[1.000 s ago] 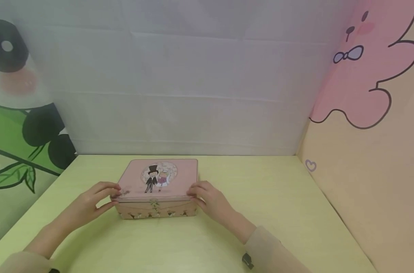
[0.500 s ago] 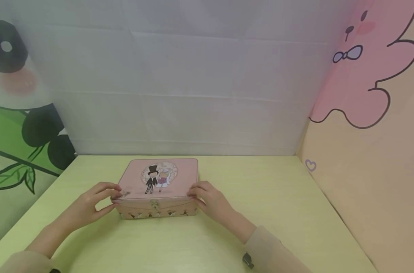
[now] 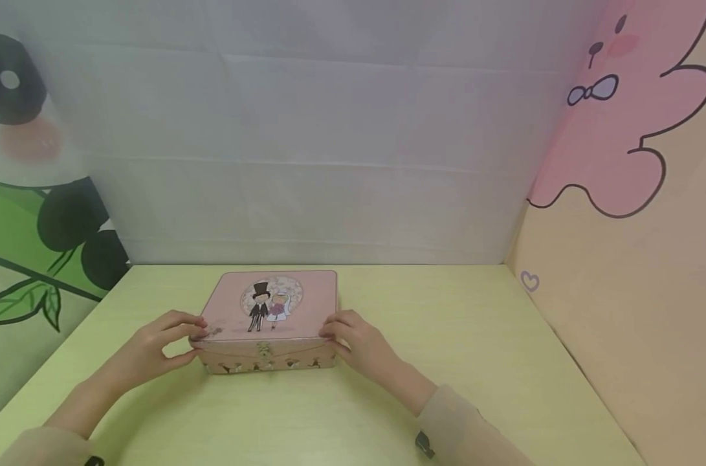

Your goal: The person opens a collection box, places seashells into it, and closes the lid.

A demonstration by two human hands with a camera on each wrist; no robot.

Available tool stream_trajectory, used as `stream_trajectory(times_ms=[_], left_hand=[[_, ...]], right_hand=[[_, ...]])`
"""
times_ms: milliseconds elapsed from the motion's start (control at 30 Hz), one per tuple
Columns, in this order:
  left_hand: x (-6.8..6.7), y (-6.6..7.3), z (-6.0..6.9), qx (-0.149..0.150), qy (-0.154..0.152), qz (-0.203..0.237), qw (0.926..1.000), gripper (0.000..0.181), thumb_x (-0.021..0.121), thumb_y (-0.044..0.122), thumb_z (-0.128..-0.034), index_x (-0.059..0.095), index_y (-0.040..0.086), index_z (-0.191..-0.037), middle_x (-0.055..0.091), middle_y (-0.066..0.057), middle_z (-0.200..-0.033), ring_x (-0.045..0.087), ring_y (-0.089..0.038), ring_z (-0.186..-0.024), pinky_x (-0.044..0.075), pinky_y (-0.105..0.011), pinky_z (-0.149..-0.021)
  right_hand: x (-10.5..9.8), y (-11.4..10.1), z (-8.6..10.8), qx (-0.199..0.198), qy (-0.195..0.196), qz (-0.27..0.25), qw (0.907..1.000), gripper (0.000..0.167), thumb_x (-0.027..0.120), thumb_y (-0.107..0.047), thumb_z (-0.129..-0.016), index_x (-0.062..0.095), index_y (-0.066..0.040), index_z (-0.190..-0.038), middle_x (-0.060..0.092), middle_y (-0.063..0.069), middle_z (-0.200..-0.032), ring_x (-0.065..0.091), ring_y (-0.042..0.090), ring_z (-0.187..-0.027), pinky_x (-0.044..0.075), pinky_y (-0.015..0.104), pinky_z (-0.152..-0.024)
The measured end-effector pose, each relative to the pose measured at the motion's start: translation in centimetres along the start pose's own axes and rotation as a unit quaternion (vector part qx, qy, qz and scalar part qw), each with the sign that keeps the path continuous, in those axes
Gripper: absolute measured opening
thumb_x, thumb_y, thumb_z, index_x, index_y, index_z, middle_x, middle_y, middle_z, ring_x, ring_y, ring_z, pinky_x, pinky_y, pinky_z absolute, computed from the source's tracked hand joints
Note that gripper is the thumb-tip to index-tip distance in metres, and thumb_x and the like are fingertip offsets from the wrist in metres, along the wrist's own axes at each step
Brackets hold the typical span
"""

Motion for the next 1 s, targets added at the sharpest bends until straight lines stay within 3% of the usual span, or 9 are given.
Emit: stream_trajectory(times_ms=[133, 200, 300, 400, 600, 1000], left_hand=[[0.3, -0.3, 0.1, 0.010, -0.010, 0.000, 0.9999, 0.039, 0.049, 0.047, -0.0920, 0.071, 0.015, -0.091, 0.065, 0.004, -0.098, 0.060, -0.011, -0.091, 0.038, -0.004, -0.091], [0.4, -0.4, 0.2, 0.015, -0.014, 0.001, 0.9998, 0.029, 0.062, 0.043, -0.0871, 0.071, 0.016, -0.091, 0.065, 0.006, -0.096, 0.060, -0.010, -0.088, 0.040, -0.005, -0.089], [0.5, -0.5, 0.2, 0.017, -0.013, -0.003, 0.9998, 0.024, 0.082, 0.027, -0.0698, 0.071, 0.018, -0.089, 0.064, 0.008, -0.094, 0.060, -0.010, -0.086, 0.043, -0.007, -0.087], [0.4, -0.4, -0.1, 0.008, -0.013, -0.009, 0.9998, 0.035, 0.087, 0.015, -0.0562, 0.069, 0.019, -0.085, 0.063, 0.010, -0.092, 0.059, -0.009, -0.083, 0.045, -0.009, -0.082], [0.7, -0.2, -1.0, -0.028, -0.045, -0.054, 0.9971, 0.035, 0.088, 0.028, -0.0565, 0.066, 0.022, -0.082, 0.061, 0.012, -0.090, 0.054, -0.007, -0.084, 0.050, -0.028, -0.073], [3.9, 2.0, -4.1, -0.057, -0.102, -0.041, 0.9923, 0.062, 0.084, 0.042, -0.0623, 0.065, 0.015, -0.115, 0.060, -0.007, -0.121, 0.054, -0.030, -0.113, 0.045, -0.051, -0.092]], right_hand=[[0.1, 0.1, -0.1, -0.006, 0.000, 0.001, 1.0000, 0.020, 0.075, -0.005, -0.078, 0.068, -0.009, -0.097, 0.062, 0.003, -0.107, 0.059, 0.014, -0.102, 0.045, 0.014, -0.091], [0.3, 0.1, 0.0, -0.012, -0.001, 0.003, 0.9999, 0.019, 0.076, -0.005, -0.078, 0.068, -0.009, -0.095, 0.062, 0.003, -0.106, 0.059, 0.013, -0.100, 0.046, 0.013, -0.089], [0.5, 0.2, 0.0, -0.019, -0.003, 0.009, 0.9998, 0.019, 0.076, -0.006, -0.077, 0.068, -0.009, -0.094, 0.062, 0.003, -0.105, 0.059, 0.012, -0.098, 0.047, 0.012, -0.087], [0.5, 0.2, 0.0, -0.014, -0.004, 0.008, 0.9999, 0.019, 0.076, -0.007, -0.078, 0.069, -0.010, -0.094, 0.062, 0.003, -0.105, 0.059, 0.013, -0.100, 0.046, 0.012, -0.088], [0.4, 0.1, -0.2, -0.005, -0.010, 0.011, 0.9999, 0.018, 0.076, -0.007, -0.078, 0.069, -0.011, -0.095, 0.063, 0.002, -0.105, 0.059, 0.013, -0.101, 0.046, 0.013, -0.089], [0.6, 0.2, -0.3, -0.007, -0.009, 0.022, 0.9997, 0.019, 0.077, -0.008, -0.077, 0.069, -0.012, -0.094, 0.063, 0.001, -0.104, 0.060, 0.011, -0.098, 0.047, 0.012, -0.086]])
Point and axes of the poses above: each hand's wrist, its own z-axis away from the middle knuckle, its own x-axis out of the palm, y = z × x, the point moved 3 cm from there along -z, towards the middle knuckle
